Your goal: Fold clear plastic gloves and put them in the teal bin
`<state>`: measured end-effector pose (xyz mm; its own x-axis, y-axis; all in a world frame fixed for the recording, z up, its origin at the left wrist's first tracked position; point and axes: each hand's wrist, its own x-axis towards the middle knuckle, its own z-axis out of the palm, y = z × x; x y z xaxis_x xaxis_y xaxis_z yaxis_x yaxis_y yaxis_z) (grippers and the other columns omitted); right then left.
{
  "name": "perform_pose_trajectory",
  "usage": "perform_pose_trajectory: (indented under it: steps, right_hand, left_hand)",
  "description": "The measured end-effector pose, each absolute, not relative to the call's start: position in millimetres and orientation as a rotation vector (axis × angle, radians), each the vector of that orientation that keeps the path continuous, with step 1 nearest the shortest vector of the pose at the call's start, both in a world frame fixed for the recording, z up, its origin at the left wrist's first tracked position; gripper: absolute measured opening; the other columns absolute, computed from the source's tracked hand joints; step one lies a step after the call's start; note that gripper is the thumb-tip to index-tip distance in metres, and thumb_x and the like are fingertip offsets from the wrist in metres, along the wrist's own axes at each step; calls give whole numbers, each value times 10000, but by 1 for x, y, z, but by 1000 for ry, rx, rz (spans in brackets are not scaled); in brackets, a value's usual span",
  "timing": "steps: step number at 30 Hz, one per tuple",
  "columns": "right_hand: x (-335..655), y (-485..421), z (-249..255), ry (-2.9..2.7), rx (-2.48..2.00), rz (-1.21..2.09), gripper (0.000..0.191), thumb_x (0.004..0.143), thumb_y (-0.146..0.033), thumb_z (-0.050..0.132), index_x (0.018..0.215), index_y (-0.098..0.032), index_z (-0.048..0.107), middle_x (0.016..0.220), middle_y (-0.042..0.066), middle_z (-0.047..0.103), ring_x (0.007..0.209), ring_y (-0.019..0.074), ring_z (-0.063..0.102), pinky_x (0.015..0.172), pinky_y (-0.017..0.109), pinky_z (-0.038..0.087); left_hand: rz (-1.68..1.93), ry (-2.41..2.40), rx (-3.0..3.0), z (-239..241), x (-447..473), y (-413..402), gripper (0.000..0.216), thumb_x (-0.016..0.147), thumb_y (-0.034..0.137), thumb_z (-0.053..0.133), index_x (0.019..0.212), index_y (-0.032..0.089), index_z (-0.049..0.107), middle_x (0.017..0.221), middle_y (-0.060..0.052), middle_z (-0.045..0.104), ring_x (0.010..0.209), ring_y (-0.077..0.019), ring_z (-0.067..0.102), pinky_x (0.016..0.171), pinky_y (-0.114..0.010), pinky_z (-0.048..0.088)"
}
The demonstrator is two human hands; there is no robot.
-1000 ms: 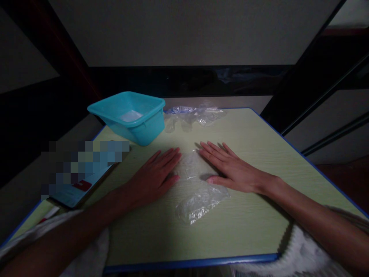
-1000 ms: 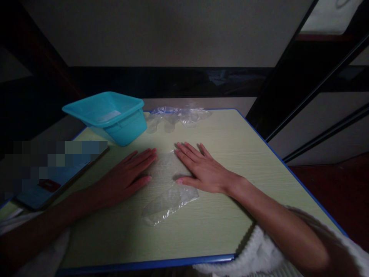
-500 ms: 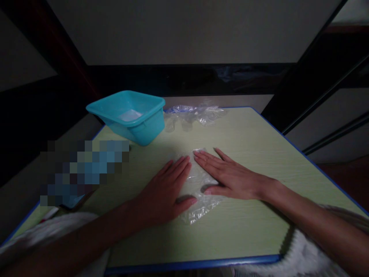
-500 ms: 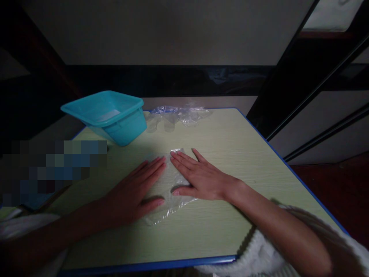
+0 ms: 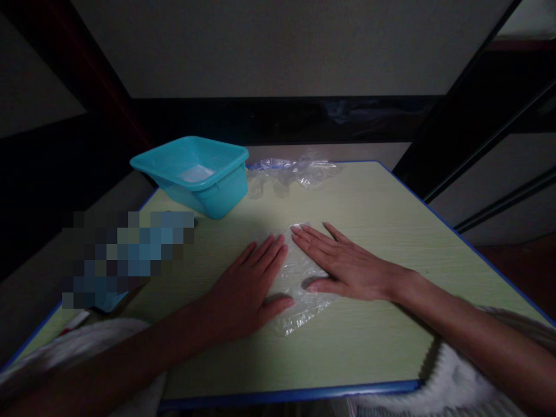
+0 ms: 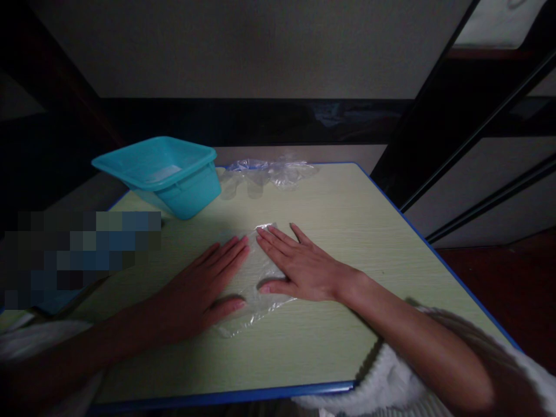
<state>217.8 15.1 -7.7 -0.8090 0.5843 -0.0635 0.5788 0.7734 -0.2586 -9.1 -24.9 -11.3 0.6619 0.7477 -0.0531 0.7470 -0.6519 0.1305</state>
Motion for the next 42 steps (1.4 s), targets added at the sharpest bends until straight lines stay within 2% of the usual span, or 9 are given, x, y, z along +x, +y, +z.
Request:
perform_pose_trajectory:
  steps: [6,8,10,12,15,18,22,32,42]
  right_hand:
    - [222,17,-5,-2934,-887,441,842,863,-635,312,1443,-60,106,1500,195,79,1391,276,35,1088,577,42]
    - [228,18,1,-2899,-783,435,795,877,-593,350,1445,-88,118,1499,189,139,1390,267,93,1088,577,91]
    - [236,18,10,-2865,-673,417,693,893,-521,407,1426,-119,219,1456,172,306,1355,243,252,1087,536,187]
    - [242,16,20,-2832,-583,393,484,909,-419,450,1302,-136,447,1303,133,523,1223,215,452,1037,460,324]
    - [248,9,31,-2835,-518,325,263,904,-314,490,1049,-142,627,1046,92,650,989,202,572,872,387,447]
    - [247,0,32,-2905,-525,238,201,881,-291,527,891,-144,664,890,70,650,827,194,568,764,367,447]
    - [243,-7,26,-2957,-545,199,154,860,-233,531,797,-154,645,815,49,617,753,181,527,705,342,415]
    - [236,-13,22,-3038,-583,62,153,800,-118,459,848,-155,599,818,57,576,732,188,460,689,332,382]
    - [240,-2,14,-2908,-421,-176,313,916,-155,328,897,-130,639,879,90,649,773,185,553,694,336,456]
  left_hand:
    - [110,1222,2714,-17,-11,-25,698,872,459,426,1403,48,236,1494,-188,192,1387,-278,145,1098,-480,201]
    - [228,1196,2689,-17,-13,-24,662,876,425,429,1393,48,258,1485,-196,221,1379,-286,181,1091,-491,220]
    - [420,1179,2653,-15,-15,-24,573,889,368,412,1365,62,319,1451,-193,313,1348,-283,274,1078,-483,264]
    - [643,1193,2596,-13,-18,-23,456,897,308,401,1296,89,421,1342,-172,480,1250,-258,435,1035,-439,351]
    - [876,1204,2497,-11,-19,-22,298,886,234,422,1127,119,553,1094,-120,653,1012,-199,611,890,-340,479]
    - [966,1155,2442,-12,-19,-23,221,862,180,448,1031,137,584,956,-76,699,876,-162,656,802,-286,507]
    - [956,1097,2433,-13,-17,-24,228,846,147,448,1039,141,570,849,-39,707,774,-143,662,738,-266,510]
    - [853,1123,2396,-11,-15,-24,215,855,163,431,1016,142,572,837,-42,688,744,-148,644,706,-278,497]
    - [841,1135,2377,-12,-15,-23,181,851,173,428,944,153,583,821,-40,680,717,-145,636,678,-268,490]
